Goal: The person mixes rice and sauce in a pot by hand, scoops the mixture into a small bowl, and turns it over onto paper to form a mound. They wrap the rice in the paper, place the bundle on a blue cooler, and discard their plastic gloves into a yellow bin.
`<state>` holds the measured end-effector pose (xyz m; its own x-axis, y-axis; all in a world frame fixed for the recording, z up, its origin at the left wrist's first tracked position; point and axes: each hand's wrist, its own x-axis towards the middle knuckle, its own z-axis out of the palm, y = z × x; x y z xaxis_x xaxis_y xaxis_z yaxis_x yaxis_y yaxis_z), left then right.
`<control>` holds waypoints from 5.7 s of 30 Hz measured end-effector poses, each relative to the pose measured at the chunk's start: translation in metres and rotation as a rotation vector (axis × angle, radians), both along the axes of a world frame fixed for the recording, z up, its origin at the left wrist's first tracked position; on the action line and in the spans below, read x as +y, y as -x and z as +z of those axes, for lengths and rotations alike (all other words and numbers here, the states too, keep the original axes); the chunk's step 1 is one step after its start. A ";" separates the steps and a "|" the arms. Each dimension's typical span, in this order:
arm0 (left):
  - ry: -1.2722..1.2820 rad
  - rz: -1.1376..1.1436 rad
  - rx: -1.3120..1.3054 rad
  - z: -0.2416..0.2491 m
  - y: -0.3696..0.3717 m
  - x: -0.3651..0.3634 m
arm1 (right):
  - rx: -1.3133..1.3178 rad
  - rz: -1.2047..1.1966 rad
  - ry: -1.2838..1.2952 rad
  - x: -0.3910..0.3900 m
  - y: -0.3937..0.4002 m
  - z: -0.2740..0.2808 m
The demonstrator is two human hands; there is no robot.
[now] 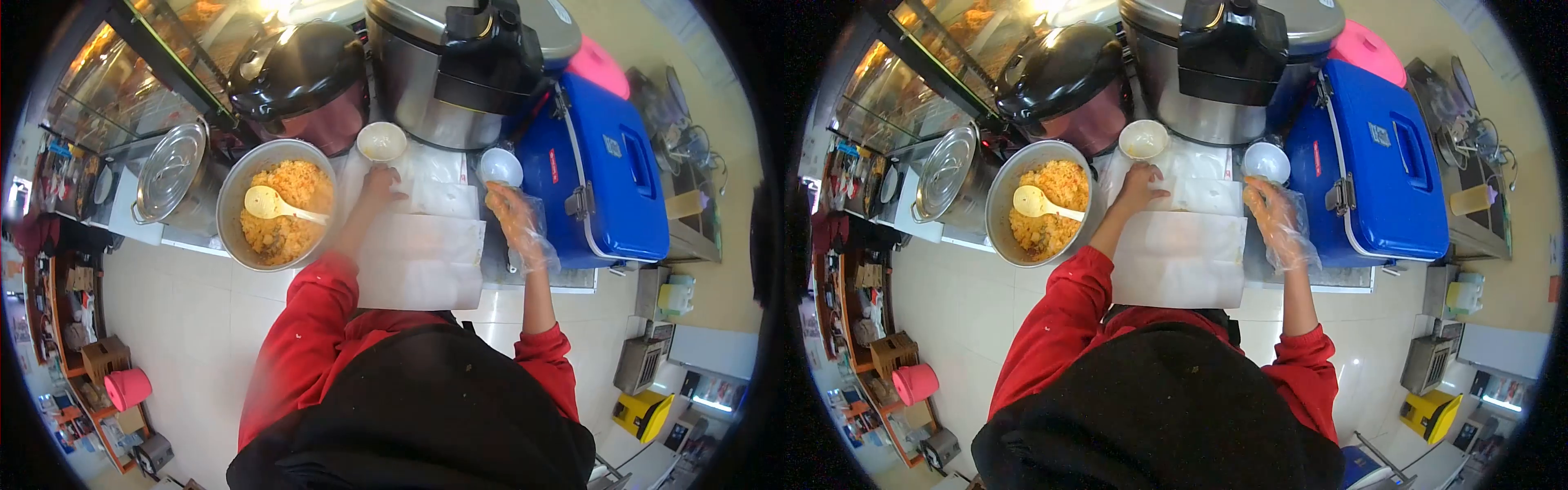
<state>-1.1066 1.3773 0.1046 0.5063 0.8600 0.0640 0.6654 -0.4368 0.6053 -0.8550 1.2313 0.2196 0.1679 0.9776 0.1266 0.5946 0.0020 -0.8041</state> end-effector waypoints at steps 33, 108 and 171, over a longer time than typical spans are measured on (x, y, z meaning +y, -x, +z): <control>-0.623 -0.104 -0.073 0.043 -0.001 -0.031 | 0.118 0.025 -0.045 0.001 0.006 0.017; -0.042 -0.107 -0.238 0.030 0.052 -0.117 | -0.525 0.301 -0.121 -0.052 0.052 -0.058; 0.012 -0.034 -0.223 0.039 0.020 -0.138 | 0.282 0.097 0.018 -0.045 0.115 -0.062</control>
<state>-1.1267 1.2390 0.1440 0.5094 0.8440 0.1679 0.4992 -0.4487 0.7413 -0.9701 1.1862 0.1574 0.0994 0.9925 0.0710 0.3452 0.0325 -0.9380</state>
